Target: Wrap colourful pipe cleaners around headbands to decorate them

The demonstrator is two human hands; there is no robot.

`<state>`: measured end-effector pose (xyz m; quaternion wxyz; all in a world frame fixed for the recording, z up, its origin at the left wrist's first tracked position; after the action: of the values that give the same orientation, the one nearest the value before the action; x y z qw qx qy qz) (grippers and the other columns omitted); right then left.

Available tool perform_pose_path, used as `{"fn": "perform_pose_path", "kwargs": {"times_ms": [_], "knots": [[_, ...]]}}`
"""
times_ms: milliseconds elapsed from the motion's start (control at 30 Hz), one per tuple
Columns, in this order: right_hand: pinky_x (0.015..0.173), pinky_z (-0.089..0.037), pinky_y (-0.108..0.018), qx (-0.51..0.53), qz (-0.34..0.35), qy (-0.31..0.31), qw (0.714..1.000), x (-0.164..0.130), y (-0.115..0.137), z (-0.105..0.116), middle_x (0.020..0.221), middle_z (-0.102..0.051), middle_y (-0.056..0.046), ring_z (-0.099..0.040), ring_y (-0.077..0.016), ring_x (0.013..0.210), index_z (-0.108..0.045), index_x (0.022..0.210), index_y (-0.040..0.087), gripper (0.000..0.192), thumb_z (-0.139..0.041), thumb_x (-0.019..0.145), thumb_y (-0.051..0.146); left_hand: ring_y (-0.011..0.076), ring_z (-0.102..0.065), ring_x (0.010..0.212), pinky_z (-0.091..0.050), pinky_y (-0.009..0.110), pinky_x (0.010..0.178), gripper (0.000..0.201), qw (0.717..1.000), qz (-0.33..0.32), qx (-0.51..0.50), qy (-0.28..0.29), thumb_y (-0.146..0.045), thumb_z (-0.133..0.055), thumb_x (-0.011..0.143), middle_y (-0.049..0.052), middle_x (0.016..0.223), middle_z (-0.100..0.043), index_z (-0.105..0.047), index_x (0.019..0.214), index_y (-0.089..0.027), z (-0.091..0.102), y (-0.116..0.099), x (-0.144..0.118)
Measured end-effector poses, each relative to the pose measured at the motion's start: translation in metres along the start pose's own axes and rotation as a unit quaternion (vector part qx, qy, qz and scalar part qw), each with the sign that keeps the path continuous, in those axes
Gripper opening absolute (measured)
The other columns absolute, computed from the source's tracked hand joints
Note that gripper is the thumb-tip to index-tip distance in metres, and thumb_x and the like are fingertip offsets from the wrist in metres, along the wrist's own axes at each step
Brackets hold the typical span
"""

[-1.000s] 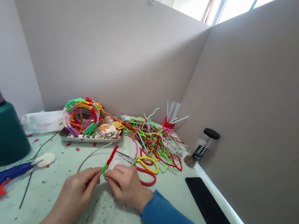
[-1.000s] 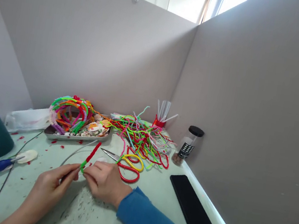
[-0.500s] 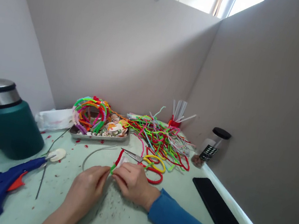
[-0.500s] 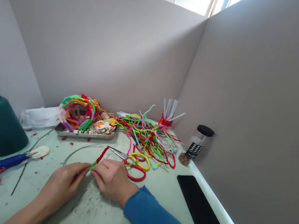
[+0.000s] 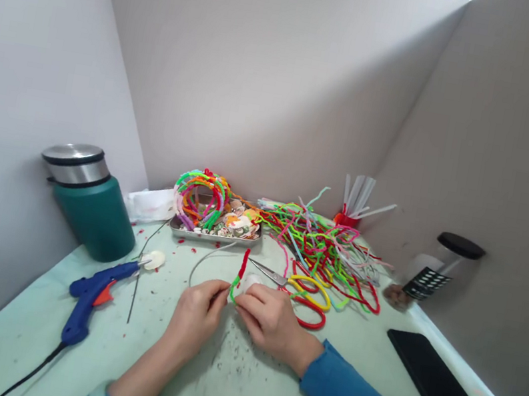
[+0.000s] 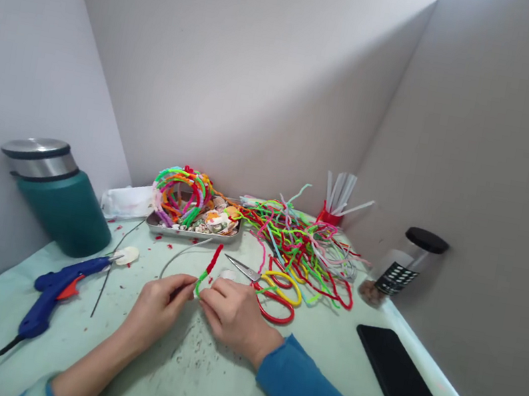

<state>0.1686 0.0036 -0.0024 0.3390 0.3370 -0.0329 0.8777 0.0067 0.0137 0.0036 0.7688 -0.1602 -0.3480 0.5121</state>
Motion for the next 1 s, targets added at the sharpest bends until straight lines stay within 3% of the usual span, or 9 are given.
{"fn": "perform_pose_path", "kwargs": {"times_ms": [133,333,500,633,767,900,1000], "knots": [[0.060,-0.037,-0.028,0.007,-0.017,-0.023,1.000,0.000,-0.001,0.002,0.077,-0.058,-0.005,-0.052,-0.0165,0.069,-0.061,0.092,0.018,0.016,-0.045,0.089,0.021,0.0164,-0.061,0.072,-0.043,0.025,0.066,0.024,0.998,-0.042,0.037,0.007,-0.017,-0.042,0.085,0.005,0.078,-0.067,-0.066,0.089,-0.019,0.000,-0.002,-0.002],[0.064,-0.041,-0.027,0.038,-0.122,-0.086,0.988,0.000,-0.008,0.000,0.080,-0.059,-0.005,-0.055,-0.0157,0.073,-0.063,0.092,0.019,0.017,-0.046,0.089,0.022,0.0163,-0.057,0.066,-0.041,0.026,0.062,0.024,0.984,-0.124,0.119,0.036,-0.014,-0.042,0.084,0.004,0.068,-0.060,-0.066,0.085,-0.018,-0.001,-0.006,-0.005],[0.064,-0.042,-0.026,0.041,-0.165,-0.084,0.982,0.000,-0.012,-0.005,0.079,-0.057,-0.004,-0.054,-0.0145,0.071,-0.066,0.088,0.021,0.016,-0.050,0.088,0.023,0.0180,-0.057,0.071,-0.043,0.029,0.066,0.021,0.981,-0.157,0.111,0.034,-0.014,-0.042,0.085,0.006,0.073,-0.061,-0.062,0.089,-0.017,-0.004,-0.006,-0.007],[0.064,-0.042,-0.026,0.037,-0.167,-0.085,0.982,-0.001,-0.012,-0.004,0.079,-0.057,-0.004,-0.054,-0.0148,0.071,-0.066,0.088,0.021,0.016,-0.051,0.087,0.022,0.0181,-0.056,0.073,-0.043,0.030,0.067,0.024,0.977,-0.180,0.113,0.028,-0.016,-0.045,0.084,0.005,0.077,-0.062,-0.056,0.105,-0.018,-0.005,-0.005,-0.007],[0.068,-0.043,-0.030,0.025,-0.146,-0.098,0.984,0.002,-0.010,0.000,0.082,-0.057,-0.006,-0.053,-0.0182,0.077,-0.065,0.090,0.020,0.014,-0.051,0.086,0.020,0.0160,-0.055,0.068,-0.042,0.028,0.064,0.022,0.968,-0.209,0.136,0.019,-0.019,-0.042,0.088,0.004,0.069,-0.059,-0.062,0.099,-0.020,-0.006,-0.005,-0.007],[0.077,-0.041,-0.039,0.014,-0.130,-0.137,0.982,0.004,-0.007,0.007,0.096,-0.058,-0.009,-0.051,-0.0234,0.090,-0.062,0.099,0.020,0.018,-0.052,0.084,0.019,0.0157,-0.055,0.067,-0.042,0.027,0.064,0.021,0.975,-0.193,0.110,-0.016,-0.021,-0.043,0.089,0.004,0.069,-0.060,-0.064,0.094,-0.018,-0.006,-0.005,-0.006],[0.078,-0.041,-0.039,0.035,-0.118,-0.163,0.979,0.002,-0.005,0.009,0.096,-0.059,-0.008,-0.051,-0.0223,0.089,-0.062,0.097,0.020,0.017,-0.050,0.085,0.018,0.0162,-0.058,0.070,-0.044,0.027,0.066,0.020,0.983,-0.164,0.068,-0.046,-0.021,-0.046,0.087,0.005,0.073,-0.063,-0.064,0.091,-0.017,-0.004,-0.004,-0.005]]}}
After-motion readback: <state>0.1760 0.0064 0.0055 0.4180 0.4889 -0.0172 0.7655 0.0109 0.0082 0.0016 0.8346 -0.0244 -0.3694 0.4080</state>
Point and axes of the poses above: each hand's wrist, its own x-axis towards the middle knuckle, its own z-axis out of the back of the hand, y = z × x, the point moved 2 cm from there along x, towards the middle knuckle
